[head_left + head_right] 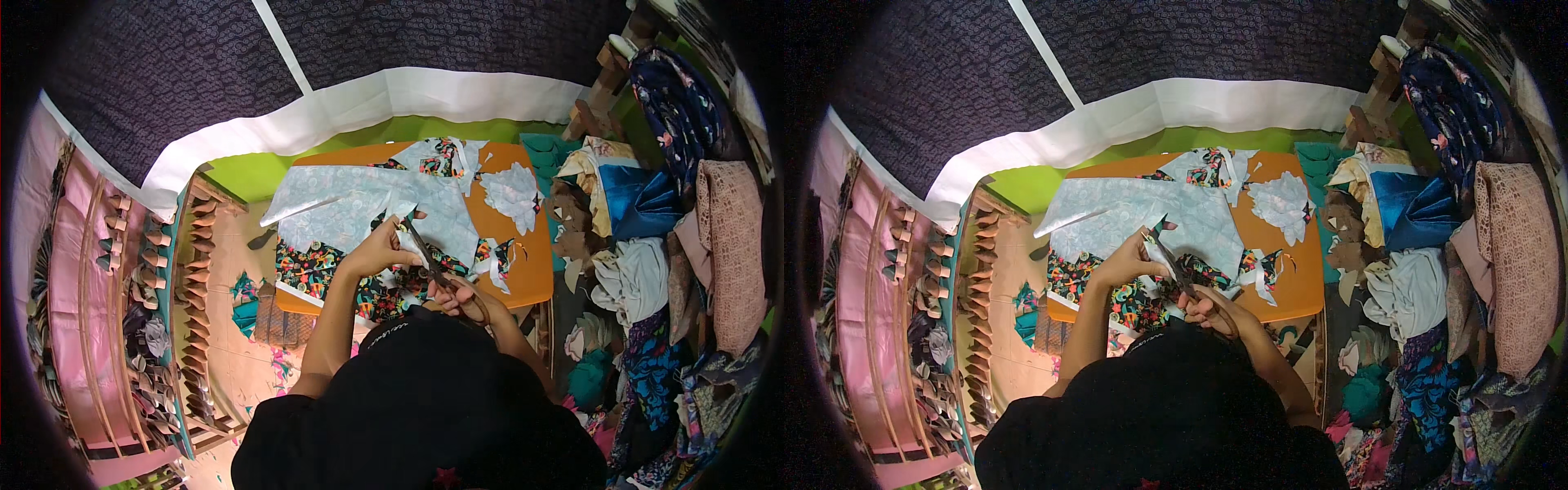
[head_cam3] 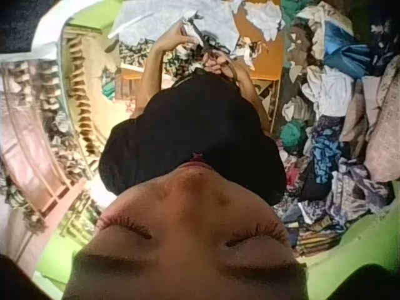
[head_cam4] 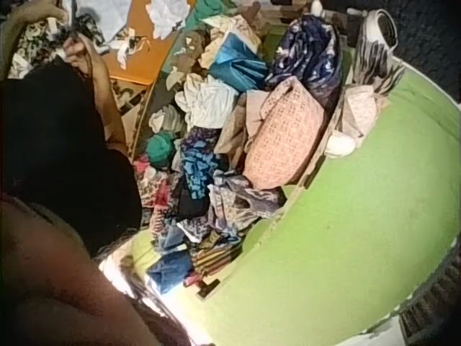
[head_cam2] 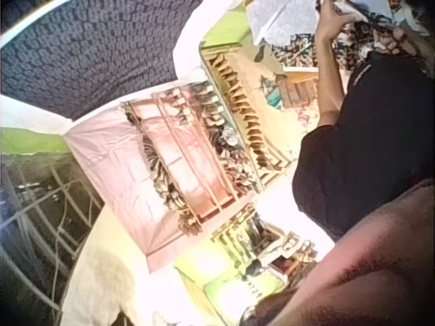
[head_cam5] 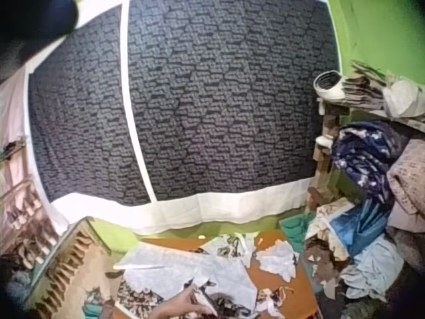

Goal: Cutting a piece of patterned fabric using scissors.

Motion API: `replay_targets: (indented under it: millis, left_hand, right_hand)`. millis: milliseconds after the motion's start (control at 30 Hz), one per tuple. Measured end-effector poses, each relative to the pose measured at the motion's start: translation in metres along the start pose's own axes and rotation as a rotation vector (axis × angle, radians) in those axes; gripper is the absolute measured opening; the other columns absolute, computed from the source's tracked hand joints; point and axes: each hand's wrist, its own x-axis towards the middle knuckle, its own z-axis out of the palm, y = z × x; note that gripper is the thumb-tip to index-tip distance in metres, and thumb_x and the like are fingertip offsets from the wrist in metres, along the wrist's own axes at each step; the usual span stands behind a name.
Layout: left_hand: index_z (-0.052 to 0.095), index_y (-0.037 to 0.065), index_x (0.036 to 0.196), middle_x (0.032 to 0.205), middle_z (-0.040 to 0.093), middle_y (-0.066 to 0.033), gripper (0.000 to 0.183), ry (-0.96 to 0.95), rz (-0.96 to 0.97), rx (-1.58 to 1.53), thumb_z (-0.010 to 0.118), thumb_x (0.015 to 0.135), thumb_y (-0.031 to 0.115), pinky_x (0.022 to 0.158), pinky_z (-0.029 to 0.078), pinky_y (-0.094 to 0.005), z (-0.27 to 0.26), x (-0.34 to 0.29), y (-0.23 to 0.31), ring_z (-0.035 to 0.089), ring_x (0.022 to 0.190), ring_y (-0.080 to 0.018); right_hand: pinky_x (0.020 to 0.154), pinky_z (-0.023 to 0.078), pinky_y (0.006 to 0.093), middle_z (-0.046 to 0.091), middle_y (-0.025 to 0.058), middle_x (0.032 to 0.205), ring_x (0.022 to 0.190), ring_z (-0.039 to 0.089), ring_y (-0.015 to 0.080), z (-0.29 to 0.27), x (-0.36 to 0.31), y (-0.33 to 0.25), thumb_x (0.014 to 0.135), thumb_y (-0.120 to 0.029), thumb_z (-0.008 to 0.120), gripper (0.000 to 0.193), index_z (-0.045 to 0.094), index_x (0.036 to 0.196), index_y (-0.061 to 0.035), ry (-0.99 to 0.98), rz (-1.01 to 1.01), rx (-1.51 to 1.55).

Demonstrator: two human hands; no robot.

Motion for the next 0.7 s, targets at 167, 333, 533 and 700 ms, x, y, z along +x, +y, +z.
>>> replay_targets:
  millis: [167,333,533,700]
  left_hand:
    - [0.031,0.005,0.119,0.078,0.058,-0.0061,0.065,-0.004,0.032,-0.064,0.065,0.064,-0.002,0.057,0.041,-0.0199,0.007,-0.001,0.011,0.053,0.067,-0.0068]
    - [0.031,0.005,0.119,0.079,0.058,-0.0074,0.064,-0.031,0.02,-0.066,0.065,0.065,-0.002,0.06,0.043,-0.0215,0.003,0.0,0.006,0.055,0.069,-0.0089]
    - [0.031,0.005,0.12,0.078,0.058,-0.006,0.067,-0.018,0.0,-0.019,0.066,0.063,-0.003,0.06,0.043,-0.0215,0.004,-0.001,0.005,0.055,0.069,-0.0088]
    - [0.032,0.006,0.12,0.08,0.056,-0.005,0.068,-0.011,-0.016,0.018,0.066,0.061,-0.004,0.061,0.044,-0.0219,0.001,-0.001,0.002,0.054,0.07,-0.0089]
  right_hand:
    - [0.039,0.026,0.0153,0.038,-0.0039,0.057,0.047,0.034,0.0032,0.001,0.001,0.0,0.077,-0.021,0.047,0.017,0.043,0.081,-0.0051,-0.02,-0.081,-0.073]
    - [0.04,0.027,0.0162,0.035,-0.0038,0.056,0.048,0.034,0.0038,0.0,0.001,-0.002,0.076,-0.022,0.048,0.02,0.042,0.082,-0.0033,0.053,-0.011,-0.275]
    - [0.041,0.027,0.0167,0.033,-0.0036,0.054,0.047,0.033,0.0043,0.0,-0.001,-0.003,0.077,-0.016,0.045,0.014,0.041,0.082,-0.0029,-0.071,-0.171,-0.246]
    - [0.041,0.028,0.018,0.035,-0.0019,0.055,0.048,0.035,0.0051,-0.001,-0.001,-0.012,0.074,-0.04,0.05,0.039,0.041,0.078,-0.0022,-0.063,-0.106,-0.368]
